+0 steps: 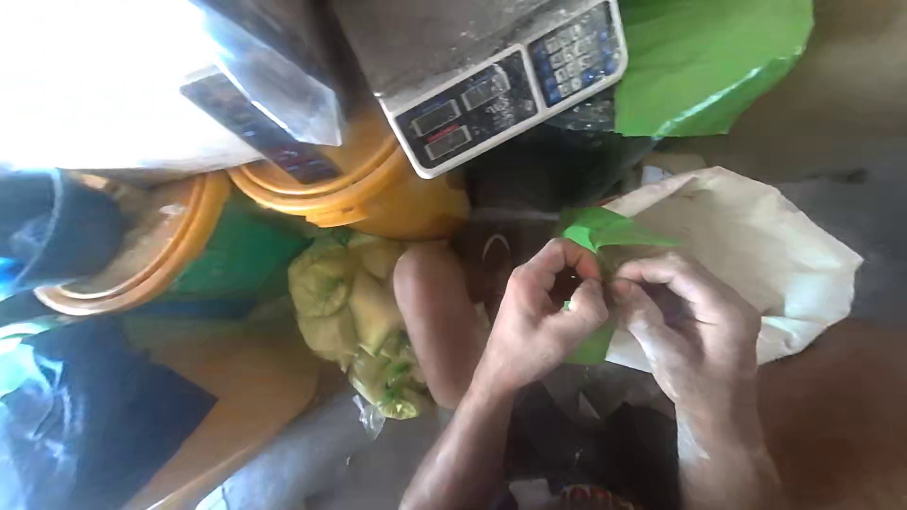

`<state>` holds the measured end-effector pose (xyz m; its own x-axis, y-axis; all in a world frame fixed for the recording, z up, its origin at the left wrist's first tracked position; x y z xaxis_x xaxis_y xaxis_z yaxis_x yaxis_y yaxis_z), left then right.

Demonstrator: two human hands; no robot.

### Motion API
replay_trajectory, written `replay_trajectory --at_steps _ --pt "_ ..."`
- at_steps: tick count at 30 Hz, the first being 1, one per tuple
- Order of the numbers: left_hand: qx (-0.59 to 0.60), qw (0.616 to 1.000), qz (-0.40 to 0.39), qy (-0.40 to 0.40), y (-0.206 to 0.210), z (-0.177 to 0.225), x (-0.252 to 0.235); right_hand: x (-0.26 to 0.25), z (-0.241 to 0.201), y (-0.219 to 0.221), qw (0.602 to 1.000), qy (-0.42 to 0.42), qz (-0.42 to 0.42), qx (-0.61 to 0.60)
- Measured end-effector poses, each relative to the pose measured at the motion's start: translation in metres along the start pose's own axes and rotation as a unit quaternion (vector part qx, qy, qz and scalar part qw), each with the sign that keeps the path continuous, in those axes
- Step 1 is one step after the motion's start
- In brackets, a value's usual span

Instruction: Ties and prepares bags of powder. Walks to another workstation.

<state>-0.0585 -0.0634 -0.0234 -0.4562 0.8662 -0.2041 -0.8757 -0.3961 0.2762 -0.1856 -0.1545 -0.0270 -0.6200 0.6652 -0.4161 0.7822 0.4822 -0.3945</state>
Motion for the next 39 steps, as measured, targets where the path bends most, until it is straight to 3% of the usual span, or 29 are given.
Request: replay_trajectory --at_steps 10,22,39 --pt "-0.015 0.998 0.058 0.01 -0.007 0.012 0.022 0.001 -0.01 0.016 1.0 -0.012 -0.008 -0.027" --pt "-0.071 0.994 0.068 0.039 -0.007 0.016 0.022 0.002 -0.017 0.021 0.999 -0.037 -0.025 -0.008" --pt "0.074 0.996 0.043 0.017 -0.016 0.002 0.021 -0.002 -0.014 0.018 0.998 -0.034 -0.049 -0.017"
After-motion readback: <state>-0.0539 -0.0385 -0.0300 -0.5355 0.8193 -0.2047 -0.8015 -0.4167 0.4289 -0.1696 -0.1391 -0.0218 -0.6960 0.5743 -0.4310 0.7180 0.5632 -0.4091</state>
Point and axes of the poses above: each hand's wrist, its own x-axis away from the middle knuckle, its own y-axis out of the palm, z = x × y, the point moved 1 cm from there along -x, towards the middle knuckle, and after that the axes turned 8 degrees about x, right-handed, at the moved point
